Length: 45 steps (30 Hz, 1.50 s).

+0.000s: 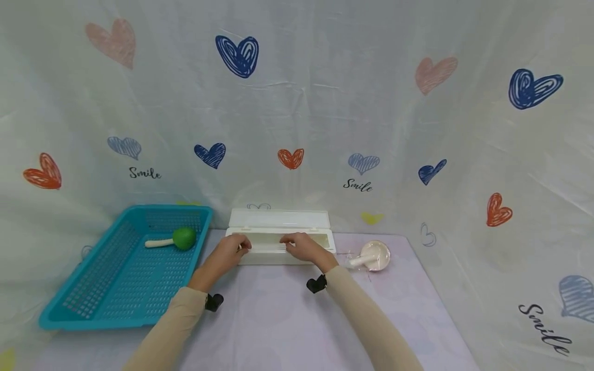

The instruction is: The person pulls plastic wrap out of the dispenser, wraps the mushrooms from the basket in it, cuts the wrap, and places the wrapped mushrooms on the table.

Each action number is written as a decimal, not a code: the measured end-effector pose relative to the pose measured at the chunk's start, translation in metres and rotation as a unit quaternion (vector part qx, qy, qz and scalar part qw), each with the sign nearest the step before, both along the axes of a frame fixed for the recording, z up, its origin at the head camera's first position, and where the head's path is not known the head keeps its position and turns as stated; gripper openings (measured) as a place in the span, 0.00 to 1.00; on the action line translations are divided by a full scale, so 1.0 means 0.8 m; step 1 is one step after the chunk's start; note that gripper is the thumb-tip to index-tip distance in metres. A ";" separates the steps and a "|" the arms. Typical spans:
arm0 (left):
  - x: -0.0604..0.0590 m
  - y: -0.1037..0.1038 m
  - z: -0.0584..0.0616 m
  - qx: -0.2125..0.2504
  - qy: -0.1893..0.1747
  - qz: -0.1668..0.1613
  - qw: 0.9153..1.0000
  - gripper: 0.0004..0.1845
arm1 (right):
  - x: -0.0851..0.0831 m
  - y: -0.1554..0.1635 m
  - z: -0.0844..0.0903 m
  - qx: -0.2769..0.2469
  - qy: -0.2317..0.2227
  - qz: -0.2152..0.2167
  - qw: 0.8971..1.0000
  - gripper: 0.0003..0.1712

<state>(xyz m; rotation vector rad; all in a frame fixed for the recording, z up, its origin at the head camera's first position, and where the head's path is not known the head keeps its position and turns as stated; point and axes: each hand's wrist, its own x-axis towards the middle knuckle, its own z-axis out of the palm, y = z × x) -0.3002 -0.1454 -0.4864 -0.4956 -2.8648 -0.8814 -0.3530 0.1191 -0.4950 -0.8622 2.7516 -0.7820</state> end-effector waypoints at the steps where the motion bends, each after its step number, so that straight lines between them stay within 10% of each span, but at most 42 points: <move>1: 0.000 0.000 0.000 0.000 -0.002 0.000 1.000 0.03 | 0.000 0.000 0.000 -0.001 -0.006 0.002 1.000 0.18; 19: -0.001 0.001 0.001 0.006 -0.013 0.013 1.000 0.12 | 0.008 0.013 0.012 -0.067 0.059 -0.022 0.996 0.12; 34: -0.003 0.001 0.001 0.002 0.003 0.006 1.000 0.09 | 0.016 0.049 0.007 0.031 0.089 -0.002 0.996 0.11; 45: -0.005 -0.002 -0.003 0.009 0.011 -0.003 1.000 0.09 | 0.017 0.065 0.004 -0.011 0.094 -0.015 0.995 0.02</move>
